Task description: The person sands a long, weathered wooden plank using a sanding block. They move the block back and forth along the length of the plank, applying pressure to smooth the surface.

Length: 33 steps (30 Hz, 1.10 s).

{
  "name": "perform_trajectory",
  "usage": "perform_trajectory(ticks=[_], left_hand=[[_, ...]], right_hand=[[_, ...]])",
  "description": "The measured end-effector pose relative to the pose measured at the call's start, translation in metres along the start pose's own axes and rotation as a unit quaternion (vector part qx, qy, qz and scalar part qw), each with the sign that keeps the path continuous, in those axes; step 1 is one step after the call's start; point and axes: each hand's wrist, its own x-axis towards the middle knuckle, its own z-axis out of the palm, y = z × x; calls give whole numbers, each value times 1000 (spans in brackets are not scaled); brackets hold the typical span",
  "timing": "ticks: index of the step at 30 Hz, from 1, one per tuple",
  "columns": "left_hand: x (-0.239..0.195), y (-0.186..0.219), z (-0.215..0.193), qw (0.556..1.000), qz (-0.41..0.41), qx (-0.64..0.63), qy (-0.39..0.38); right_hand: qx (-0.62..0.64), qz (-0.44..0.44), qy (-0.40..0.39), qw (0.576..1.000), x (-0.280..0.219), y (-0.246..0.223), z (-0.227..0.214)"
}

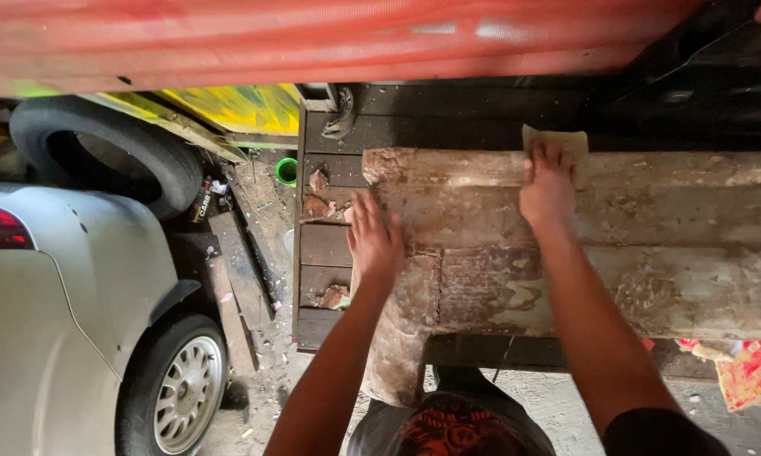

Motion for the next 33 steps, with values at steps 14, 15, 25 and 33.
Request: perform_trajectory(ticks=[14, 15, 25, 33], left_hand=[[106, 65, 18, 976, -146, -32, 161], [101, 69, 15, 977, -173, -17, 125], [95, 79, 9, 979, -148, -14, 136], [97, 83, 7, 979, -171, 5, 114]], right_hand=[[85, 116, -76, 987, -3, 46, -60], [104, 86, 9, 991, -7, 46, -57], [105, 100, -225, 964, -15, 39, -27], [118, -102, 99, 983, -2, 29, -39]])
